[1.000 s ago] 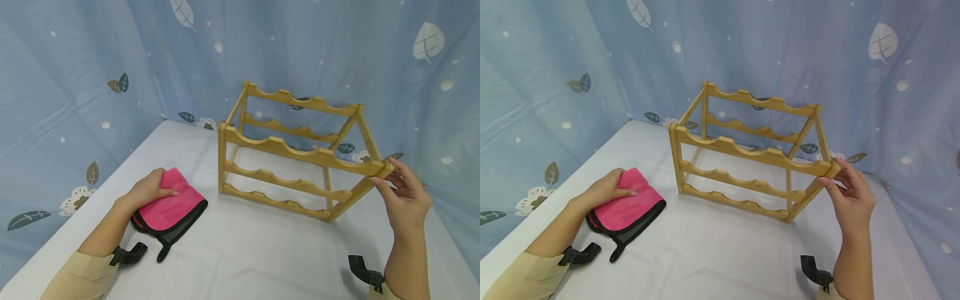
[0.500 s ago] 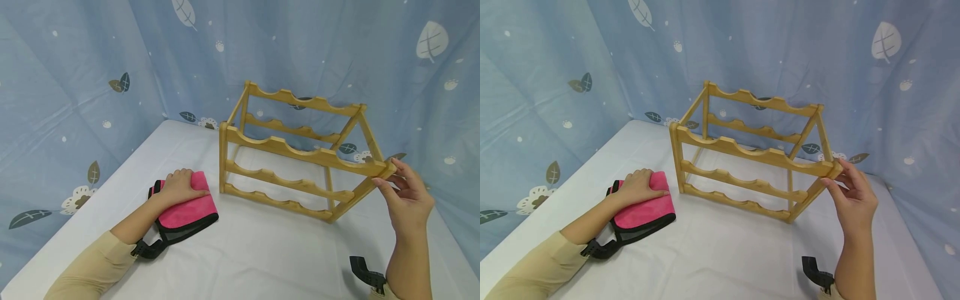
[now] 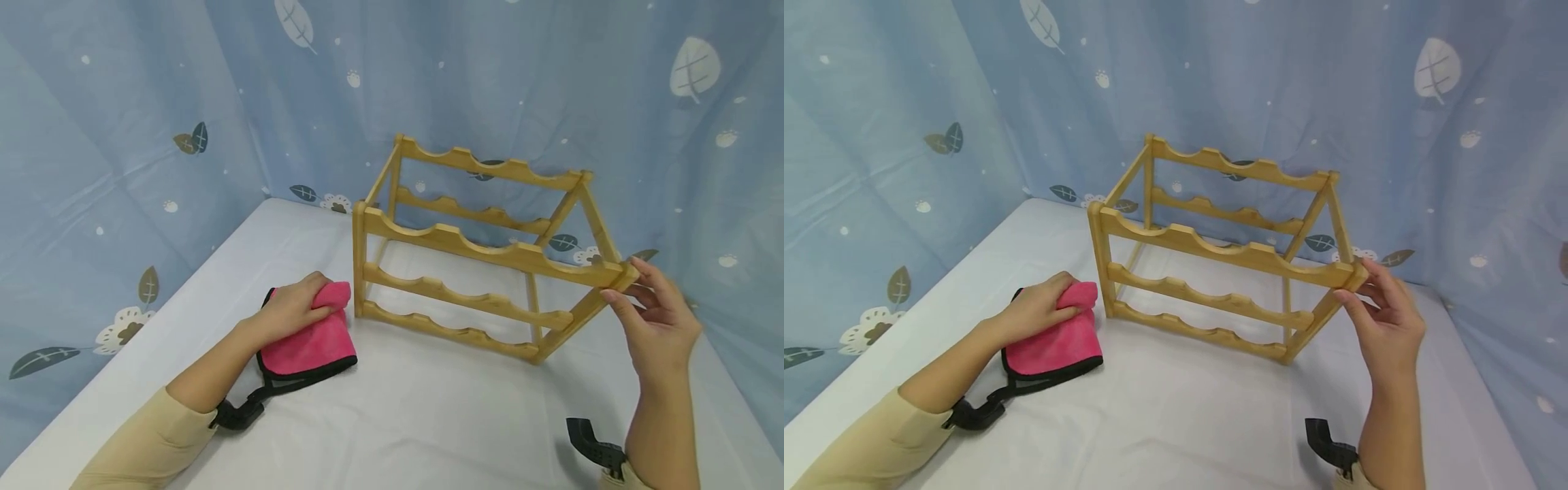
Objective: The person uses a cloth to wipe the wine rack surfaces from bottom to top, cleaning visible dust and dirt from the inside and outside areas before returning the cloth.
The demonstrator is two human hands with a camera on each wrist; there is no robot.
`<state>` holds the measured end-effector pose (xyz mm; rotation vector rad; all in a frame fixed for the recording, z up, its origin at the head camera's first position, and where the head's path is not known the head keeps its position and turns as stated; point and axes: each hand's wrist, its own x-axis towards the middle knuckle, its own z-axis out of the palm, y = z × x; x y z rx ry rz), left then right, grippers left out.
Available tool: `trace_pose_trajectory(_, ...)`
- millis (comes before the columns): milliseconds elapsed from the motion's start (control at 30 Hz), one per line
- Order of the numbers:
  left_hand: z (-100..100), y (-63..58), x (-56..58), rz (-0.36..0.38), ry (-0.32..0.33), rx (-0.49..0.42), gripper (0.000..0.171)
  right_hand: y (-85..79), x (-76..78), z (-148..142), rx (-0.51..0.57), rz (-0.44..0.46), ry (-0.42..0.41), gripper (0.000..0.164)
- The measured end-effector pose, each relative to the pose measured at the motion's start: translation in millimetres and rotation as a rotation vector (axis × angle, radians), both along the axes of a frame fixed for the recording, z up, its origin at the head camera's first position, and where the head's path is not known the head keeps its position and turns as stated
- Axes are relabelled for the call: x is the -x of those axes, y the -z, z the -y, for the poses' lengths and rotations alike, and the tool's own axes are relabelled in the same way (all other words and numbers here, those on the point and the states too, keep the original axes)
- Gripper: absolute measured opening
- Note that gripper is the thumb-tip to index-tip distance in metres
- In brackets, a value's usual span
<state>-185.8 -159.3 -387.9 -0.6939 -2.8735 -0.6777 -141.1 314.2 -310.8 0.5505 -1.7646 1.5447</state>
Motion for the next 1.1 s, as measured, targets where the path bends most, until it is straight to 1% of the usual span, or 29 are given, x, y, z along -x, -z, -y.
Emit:
trace_pose_trajectory(67, -6, -10.0, -5.5, -0.050, 0.058, -0.024, 0.034, -0.1, 0.1, 0, 0.000, 0.001, -0.006, 0.047)
trace_pose_trajectory(133, -14, -19.0, -10.5, -0.106, 0.129, -0.077, 0.032, 0.0, 0.4, 0, 0.013, -0.003, -0.028, 0.048)
trace_pose_trajectory(267, -34, -33.6, -17.4, -0.213, 0.294, -0.248, 0.034, 0.5, 0.8, -1, 0.035, -0.011, -0.063, 0.048)
trace_pose_trajectory(333, -47, -39.9, -18.2, -0.258, 0.367, -0.337, 0.035, 0.7, 1.0, -1, 0.030, -0.015, -0.068, 0.048)
trace_pose_trajectory(400, -60, -45.2, -17.0, -0.300, 0.427, -0.413, 0.035, 0.8, 1.0, -2, 0.017, -0.025, -0.069, 0.049)
trace_pose_trajectory(467, -74, -48.9, -14.4, -0.338, 0.474, -0.463, 0.034, 0.5, 1.1, -3, -0.003, -0.039, -0.067, 0.049)
trace_pose_trajectory(533, -88, -51.4, -11.5, -0.370, 0.516, -0.490, 0.035, 0.1, 1.2, -3, -0.017, -0.055, -0.078, 0.048)
trace_pose_trajectory(600, -101, -53.6, -9.5, -0.380, 0.537, -0.496, 0.038, -0.8, 0.9, -3, -0.027, -0.068, -0.094, 0.048)
trace_pose_trajectory(667, -113, -56.9, -9.5, -0.384, 0.540, -0.491, 0.044, -1.7, 0.7, -3, -0.041, -0.071, -0.101, 0.047)
trace_pose_trajectory(767, -134, -65.1, -11.2, -0.392, 0.549, -0.482, 0.049, -1.8, 0.9, -5, -0.071, -0.067, -0.089, 0.046)
trace_pose_trajectory(833, -148, -71.5, -12.6, -0.422, 0.572, -0.482, 0.048, -1.0, 1.5, -7, -0.082, -0.063, -0.086, 0.047)
trace_pose_trajectory(933, -172, -80.7, -14.0, -0.493, 0.606, -0.499, 0.045, -0.3, 2.0, -9, -0.093, -0.058, -0.082, 0.047)
trace_pose_trajectory(1000, -189, -86.8, -15.9, -0.528, 0.598, -0.509, 0.046, 0.0, 1.6, -9, -0.103, -0.053, -0.072, 0.048)
trace_pose_trajectory(1100, -215, -97.7, -19.1, -0.547, 0.567, -0.494, 0.048, 0.7, -0.5, -10, -0.162, -0.031, 0.002, 0.049)
